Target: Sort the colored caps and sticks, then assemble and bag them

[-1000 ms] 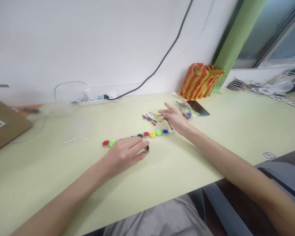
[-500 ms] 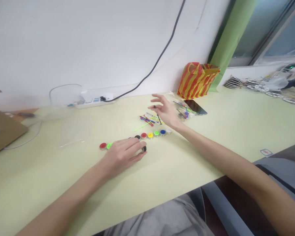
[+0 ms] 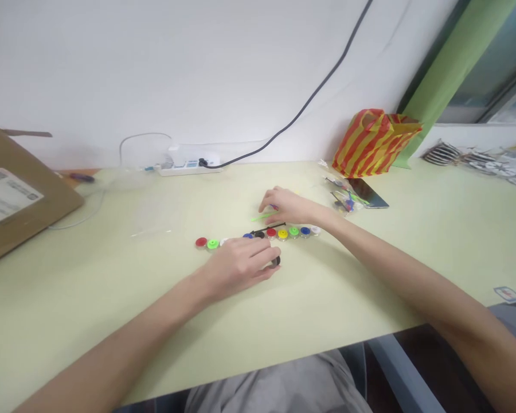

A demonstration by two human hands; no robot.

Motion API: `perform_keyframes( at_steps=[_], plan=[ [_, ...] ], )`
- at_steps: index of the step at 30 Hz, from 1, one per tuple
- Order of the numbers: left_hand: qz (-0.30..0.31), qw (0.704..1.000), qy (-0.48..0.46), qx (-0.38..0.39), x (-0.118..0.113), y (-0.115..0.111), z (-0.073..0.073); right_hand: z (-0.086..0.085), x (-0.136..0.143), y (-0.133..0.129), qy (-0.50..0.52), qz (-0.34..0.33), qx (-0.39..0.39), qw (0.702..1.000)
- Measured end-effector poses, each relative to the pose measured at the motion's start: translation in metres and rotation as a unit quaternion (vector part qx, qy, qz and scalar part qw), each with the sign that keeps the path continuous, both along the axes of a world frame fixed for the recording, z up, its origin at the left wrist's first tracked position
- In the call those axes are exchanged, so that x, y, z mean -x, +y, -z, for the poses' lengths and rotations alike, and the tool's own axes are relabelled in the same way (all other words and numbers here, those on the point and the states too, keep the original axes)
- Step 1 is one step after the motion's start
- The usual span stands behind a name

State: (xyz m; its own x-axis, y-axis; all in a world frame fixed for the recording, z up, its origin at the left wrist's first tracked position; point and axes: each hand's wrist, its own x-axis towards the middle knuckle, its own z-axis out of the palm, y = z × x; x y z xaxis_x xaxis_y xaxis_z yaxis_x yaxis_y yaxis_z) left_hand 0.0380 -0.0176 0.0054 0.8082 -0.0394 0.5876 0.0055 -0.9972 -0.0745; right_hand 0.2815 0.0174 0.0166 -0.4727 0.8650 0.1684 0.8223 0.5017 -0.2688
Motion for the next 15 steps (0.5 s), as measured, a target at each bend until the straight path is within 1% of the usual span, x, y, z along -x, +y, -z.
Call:
perform_keyframes(
  at_steps=[2, 5, 8, 13, 15],
  plan=[
    [-0.003, 1.000, 0.007, -0.002, 0.000, -0.001, 0.000, 0.001, -0.004, -0.002, -0.011, -0.002, 0.003, 1.000],
    [-0.006, 1.000, 0.007, 0.000, 0.000, -0.001, -0.001, 0.004, -0.008, -0.002, 0.011, -0.012, 0.018, 1.000],
    [-0.005, 1.000, 0.002, 0.000, 0.000, 0.000, 0.000, 0.009, -0.006, 0.000, 0.022, -0.012, 0.006, 1.000],
    [-0.002, 1.000, 0.004, -0.002, 0.000, 0.001, 0.001, 0.017, 0.002, 0.003, 0.044, 0.009, -0.005, 0.999],
    [-0.002, 1.000, 0.005, -0.003, 0.000, 0.000, 0.000, 0.017, 0.003, 0.004, 0.051, 0.019, -0.005, 0.999]
  ],
)
